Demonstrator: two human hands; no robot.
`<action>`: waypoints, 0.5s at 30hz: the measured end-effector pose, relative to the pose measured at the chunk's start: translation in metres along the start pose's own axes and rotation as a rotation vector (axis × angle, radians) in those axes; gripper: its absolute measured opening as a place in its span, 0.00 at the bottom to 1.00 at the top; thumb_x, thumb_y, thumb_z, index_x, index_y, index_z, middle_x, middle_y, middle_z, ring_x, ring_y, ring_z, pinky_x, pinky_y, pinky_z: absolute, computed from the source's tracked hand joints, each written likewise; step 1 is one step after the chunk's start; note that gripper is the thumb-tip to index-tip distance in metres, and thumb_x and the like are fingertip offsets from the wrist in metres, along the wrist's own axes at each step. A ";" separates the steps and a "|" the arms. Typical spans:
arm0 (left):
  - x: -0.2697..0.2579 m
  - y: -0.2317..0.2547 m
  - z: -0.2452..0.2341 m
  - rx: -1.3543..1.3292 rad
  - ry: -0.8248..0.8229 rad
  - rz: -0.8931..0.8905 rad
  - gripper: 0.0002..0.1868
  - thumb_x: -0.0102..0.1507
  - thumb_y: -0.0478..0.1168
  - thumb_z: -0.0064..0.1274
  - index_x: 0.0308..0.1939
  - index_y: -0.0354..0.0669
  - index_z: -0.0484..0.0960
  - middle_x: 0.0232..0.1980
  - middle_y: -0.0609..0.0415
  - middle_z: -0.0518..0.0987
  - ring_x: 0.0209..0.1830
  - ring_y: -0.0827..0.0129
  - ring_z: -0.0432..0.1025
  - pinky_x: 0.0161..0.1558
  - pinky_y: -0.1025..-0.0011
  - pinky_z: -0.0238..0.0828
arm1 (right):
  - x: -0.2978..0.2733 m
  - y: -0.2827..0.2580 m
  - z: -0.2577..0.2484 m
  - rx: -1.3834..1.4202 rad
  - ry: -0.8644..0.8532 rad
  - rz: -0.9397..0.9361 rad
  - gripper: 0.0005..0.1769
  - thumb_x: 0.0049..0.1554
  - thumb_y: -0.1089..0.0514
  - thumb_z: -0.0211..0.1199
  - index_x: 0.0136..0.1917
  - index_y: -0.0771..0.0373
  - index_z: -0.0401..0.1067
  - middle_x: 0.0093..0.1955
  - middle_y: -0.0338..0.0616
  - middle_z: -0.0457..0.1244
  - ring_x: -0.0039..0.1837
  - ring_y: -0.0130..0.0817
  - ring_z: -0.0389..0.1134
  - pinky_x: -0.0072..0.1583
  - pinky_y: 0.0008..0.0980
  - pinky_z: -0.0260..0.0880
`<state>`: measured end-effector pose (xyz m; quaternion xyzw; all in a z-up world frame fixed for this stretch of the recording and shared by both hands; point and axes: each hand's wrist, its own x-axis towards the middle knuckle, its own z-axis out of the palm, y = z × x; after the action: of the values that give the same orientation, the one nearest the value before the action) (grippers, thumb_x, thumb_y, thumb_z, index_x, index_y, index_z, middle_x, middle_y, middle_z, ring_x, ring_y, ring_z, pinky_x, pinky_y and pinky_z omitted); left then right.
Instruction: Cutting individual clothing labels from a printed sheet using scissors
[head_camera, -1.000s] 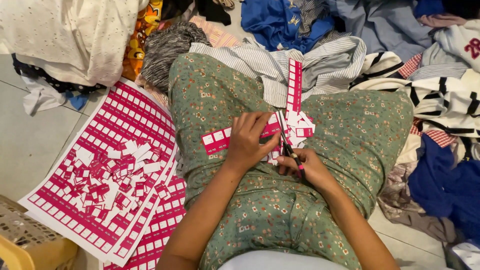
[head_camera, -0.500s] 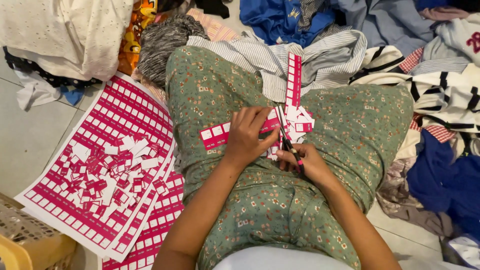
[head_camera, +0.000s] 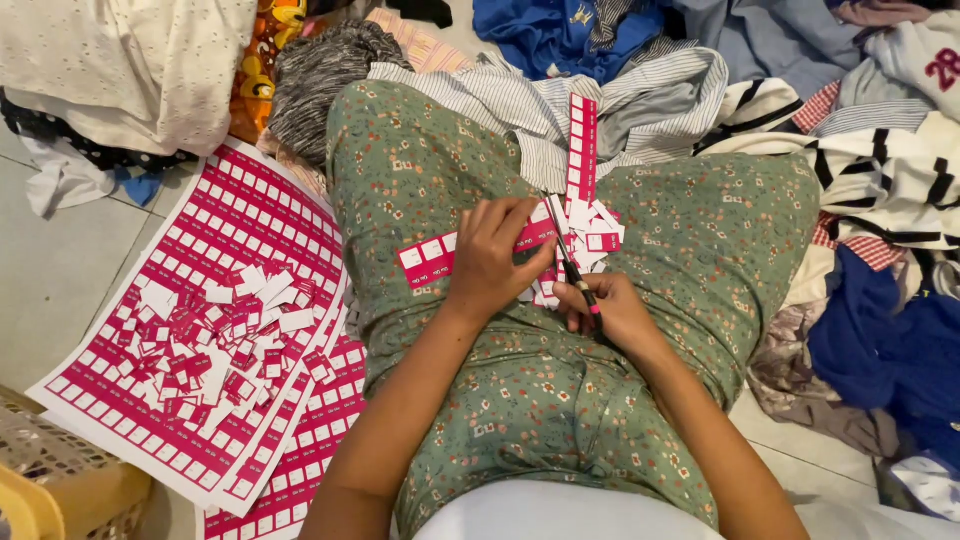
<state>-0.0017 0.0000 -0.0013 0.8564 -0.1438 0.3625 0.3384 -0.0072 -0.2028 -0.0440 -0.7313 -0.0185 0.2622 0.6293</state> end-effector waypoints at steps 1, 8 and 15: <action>0.001 0.000 0.000 -0.001 0.000 -0.003 0.23 0.55 0.46 0.63 0.50 0.40 0.78 0.42 0.52 0.74 0.40 0.60 0.70 0.41 0.65 0.63 | 0.000 -0.001 0.000 -0.001 -0.001 0.002 0.19 0.53 0.49 0.68 0.32 0.68 0.75 0.19 0.51 0.62 0.20 0.29 0.61 0.25 0.20 0.57; 0.001 -0.001 0.001 -0.002 0.014 0.004 0.22 0.55 0.45 0.62 0.50 0.41 0.78 0.42 0.52 0.74 0.40 0.60 0.70 0.41 0.65 0.62 | -0.002 -0.004 0.003 0.014 0.017 -0.013 0.19 0.54 0.51 0.67 0.32 0.68 0.74 0.18 0.49 0.60 0.19 0.27 0.59 0.25 0.19 0.55; 0.000 -0.004 0.004 0.000 0.013 0.017 0.23 0.55 0.45 0.63 0.50 0.41 0.78 0.42 0.52 0.74 0.41 0.60 0.70 0.41 0.66 0.62 | 0.001 0.001 0.002 0.036 0.023 -0.021 0.20 0.55 0.51 0.66 0.29 0.69 0.73 0.16 0.50 0.58 0.17 0.28 0.57 0.23 0.20 0.54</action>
<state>0.0027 0.0003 -0.0048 0.8526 -0.1488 0.3710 0.3365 -0.0076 -0.2011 -0.0448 -0.7227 -0.0145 0.2474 0.6452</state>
